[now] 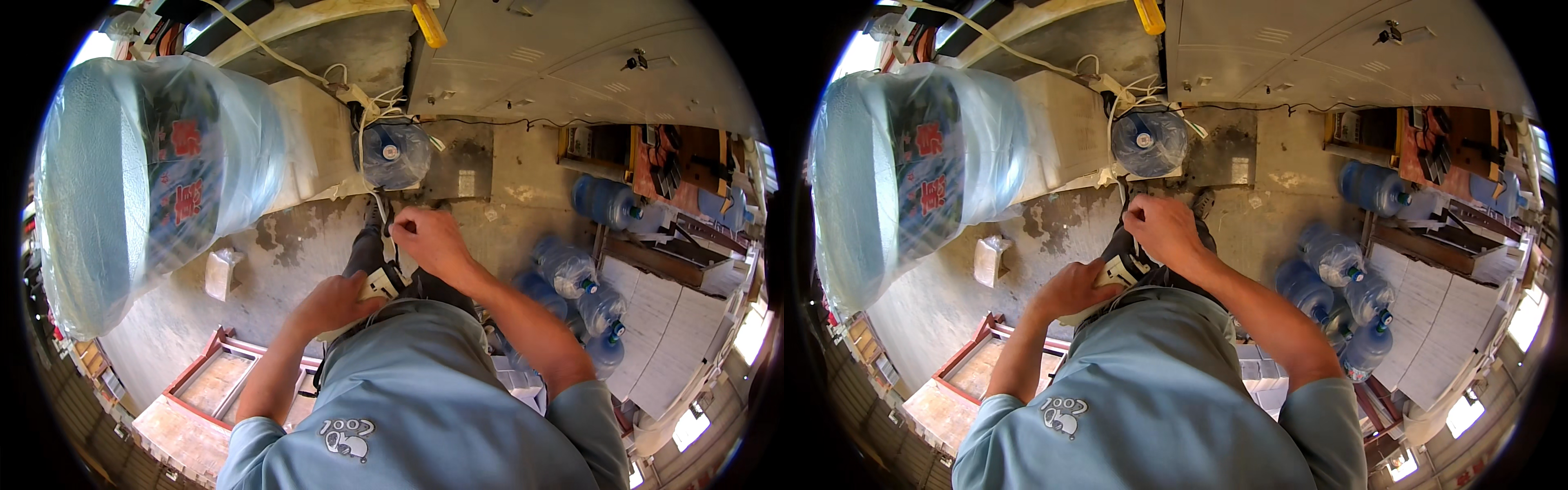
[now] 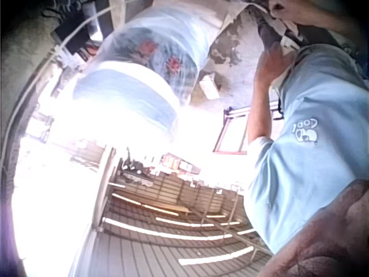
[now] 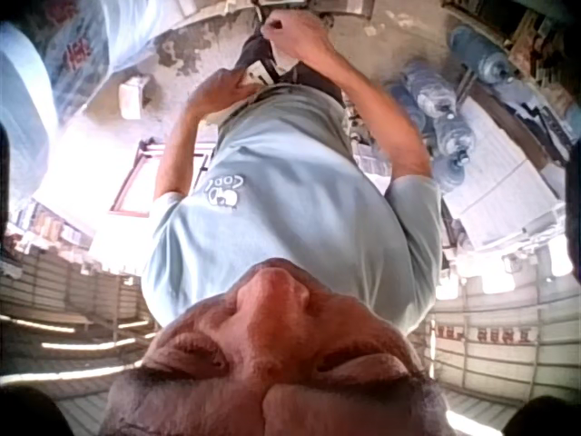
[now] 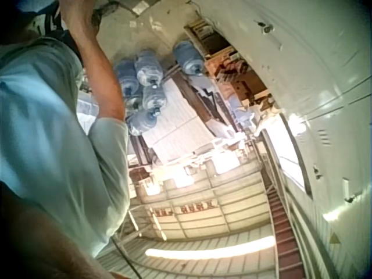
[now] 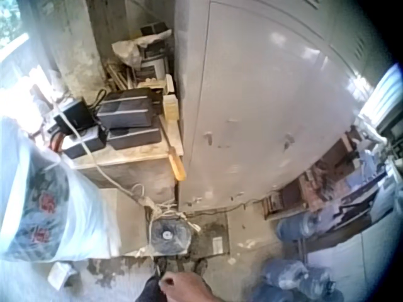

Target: The person disassembles a small white electrical device, likely a power strip, using a screwdriver. They remove the cover, adjust internal components, and reassemble the device.

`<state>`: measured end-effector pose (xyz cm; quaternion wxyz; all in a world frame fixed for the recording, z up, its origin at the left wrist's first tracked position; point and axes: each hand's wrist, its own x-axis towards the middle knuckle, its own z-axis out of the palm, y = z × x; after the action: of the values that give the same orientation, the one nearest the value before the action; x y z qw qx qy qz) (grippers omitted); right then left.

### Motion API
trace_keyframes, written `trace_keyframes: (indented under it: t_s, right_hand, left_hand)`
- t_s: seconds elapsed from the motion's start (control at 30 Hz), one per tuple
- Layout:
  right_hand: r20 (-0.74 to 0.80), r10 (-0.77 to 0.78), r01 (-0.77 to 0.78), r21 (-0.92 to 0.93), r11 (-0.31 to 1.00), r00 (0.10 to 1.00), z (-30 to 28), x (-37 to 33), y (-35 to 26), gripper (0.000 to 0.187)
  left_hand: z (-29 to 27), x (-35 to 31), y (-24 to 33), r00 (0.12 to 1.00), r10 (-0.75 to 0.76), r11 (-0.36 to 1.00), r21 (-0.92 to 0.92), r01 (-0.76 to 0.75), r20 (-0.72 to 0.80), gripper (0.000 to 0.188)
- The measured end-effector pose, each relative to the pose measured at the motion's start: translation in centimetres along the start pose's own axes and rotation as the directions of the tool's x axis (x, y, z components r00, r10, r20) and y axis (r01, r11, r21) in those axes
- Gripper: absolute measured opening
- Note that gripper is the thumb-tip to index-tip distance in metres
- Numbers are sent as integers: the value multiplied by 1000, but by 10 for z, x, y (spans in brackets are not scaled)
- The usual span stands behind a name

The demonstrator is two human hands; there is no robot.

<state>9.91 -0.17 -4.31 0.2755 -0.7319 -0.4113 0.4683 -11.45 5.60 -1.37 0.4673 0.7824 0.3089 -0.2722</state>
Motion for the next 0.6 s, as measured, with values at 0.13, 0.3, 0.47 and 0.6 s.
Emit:
trace_keyframes:
  t_s: [0.13, 0.3, 0.47, 0.6]
  right_hand:
    - [-259, 9, 48, 215, 975, 966, 6, -20, -1, 13]
    - [-524, -104, 255, 224, 941, 845, 14, -39, -3, 9]
    - [-636, -41, 243, 235, 941, 771, 16, -54, 3, 11]
    - [-649, 102, 211, 387, 898, 754, 16, -56, 14, 12]
  left_hand:
    - [9, 0, -7, 979, 15, 999, -28, -21, -205, 49]
    - [29, 2, -6, 936, 57, 998, -10, -64, -347, 44]
    - [46, 6, -3, 883, 84, 995, -7, -99, -461, 43]
    - [53, 10, 7, 853, 86, 995, 8, -95, -515, 41]
